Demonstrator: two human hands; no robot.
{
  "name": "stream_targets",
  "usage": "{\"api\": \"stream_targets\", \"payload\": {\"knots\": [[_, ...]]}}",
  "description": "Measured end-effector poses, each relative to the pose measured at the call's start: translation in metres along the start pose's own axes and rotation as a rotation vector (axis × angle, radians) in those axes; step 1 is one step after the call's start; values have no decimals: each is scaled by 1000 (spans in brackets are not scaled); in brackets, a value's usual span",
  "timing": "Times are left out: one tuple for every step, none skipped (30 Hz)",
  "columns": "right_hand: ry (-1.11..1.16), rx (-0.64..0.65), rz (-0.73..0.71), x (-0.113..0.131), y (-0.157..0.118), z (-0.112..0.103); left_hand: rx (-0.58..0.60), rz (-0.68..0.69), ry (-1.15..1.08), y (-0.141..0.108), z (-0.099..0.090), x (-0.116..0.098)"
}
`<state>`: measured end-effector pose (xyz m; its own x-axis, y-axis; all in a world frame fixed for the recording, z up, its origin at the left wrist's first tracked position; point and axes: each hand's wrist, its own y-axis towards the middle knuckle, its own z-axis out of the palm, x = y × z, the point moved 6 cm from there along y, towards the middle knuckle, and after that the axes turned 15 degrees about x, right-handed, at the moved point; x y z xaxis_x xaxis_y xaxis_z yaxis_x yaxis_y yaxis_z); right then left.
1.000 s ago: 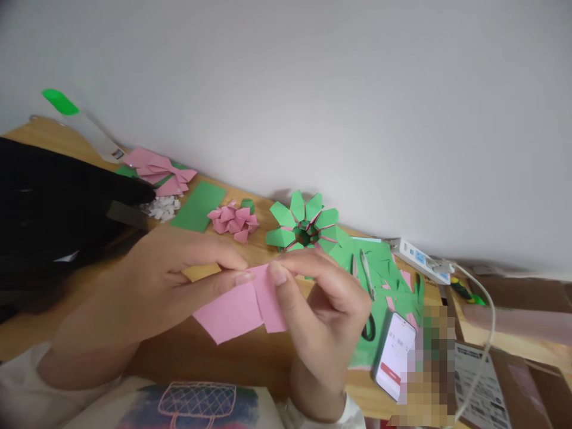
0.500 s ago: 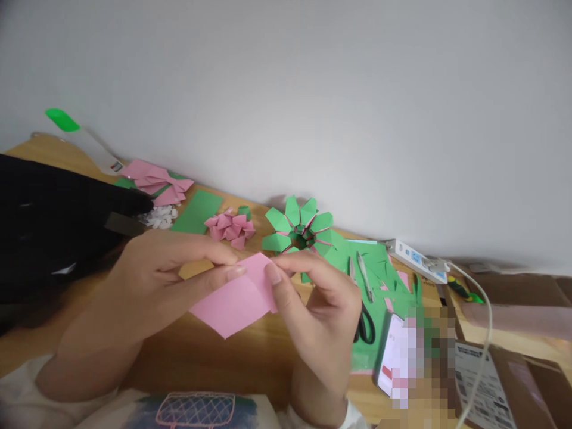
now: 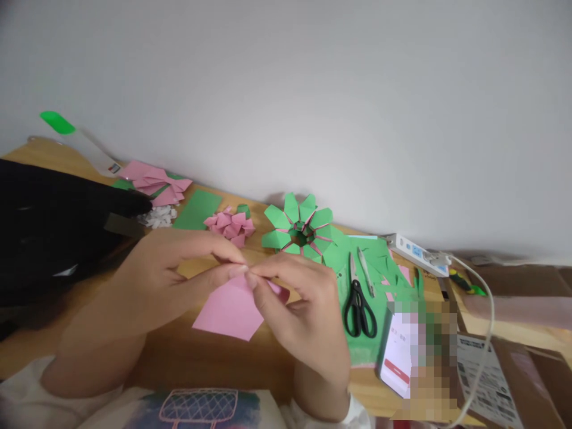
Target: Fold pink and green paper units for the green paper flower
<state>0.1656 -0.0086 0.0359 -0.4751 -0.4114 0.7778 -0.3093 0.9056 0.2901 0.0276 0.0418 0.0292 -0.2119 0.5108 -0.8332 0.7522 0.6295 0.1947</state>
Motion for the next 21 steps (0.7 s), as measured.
{"api": "stream_targets", "payload": {"knots": [[-4, 8, 3, 0, 0, 0, 5, 1, 20, 0, 0, 0], [-7, 12, 5, 0, 1, 1, 13, 2, 42, 0, 1, -1], [-10, 13, 8, 1, 1, 1, 21, 5, 65, -1, 1, -1], [-14, 12, 12, 1, 1, 1, 22, 10, 88, -1, 1, -1], [-21, 6, 20, 0, 1, 1, 18, 17, 116, -2, 1, -2], [-29, -5, 30, 0, 1, 1, 11, 24, 147, -3, 1, -2], [-38, -18, 41, -1, 1, 1, 3, 32, 181, -3, 1, -2], [-45, -31, 48, -1, 2, 0, -7, 42, 213, -4, 1, -2], [-50, -38, 53, -1, 2, 0, -17, 55, 241, -5, 1, -3], [-52, -40, 52, -1, 2, 0, -21, 70, 261, -5, 1, -4], [-53, -37, 46, 0, 2, 0, -22, 87, 273, -5, 1, -5], [-53, -33, 39, 1, 2, 0, -23, 99, 277, -5, 2, -6], [-56, -28, 37, 1, 2, -1, -26, 106, 278, -5, 1, -7], [-62, -25, 35, 2, 1, -2, -34, 103, 275, -5, 0, -7], [-72, -25, 38, 2, 0, -5, -51, 95, 266, -5, -2, -7], [-86, -25, 40, 2, -1, -7, -76, 75, 254, -5, -5, -6], [-104, -27, 44, 2, -3, -10, -103, 57, 237, -6, -9, -4], [-126, -32, 54, 1, -5, -14, -134, 42, 213, -8, -13, -1], [-155, -44, 71, -1, -8, -18, -162, 23, 177, -10, -18, 2], [-188, -75, 101, -4, -11, -23, -177, -3, 115, -13, -22, 7], [-221, -118, 142, -7, -15, -28, -183, -35, 26, -15, -25, 12]]}}
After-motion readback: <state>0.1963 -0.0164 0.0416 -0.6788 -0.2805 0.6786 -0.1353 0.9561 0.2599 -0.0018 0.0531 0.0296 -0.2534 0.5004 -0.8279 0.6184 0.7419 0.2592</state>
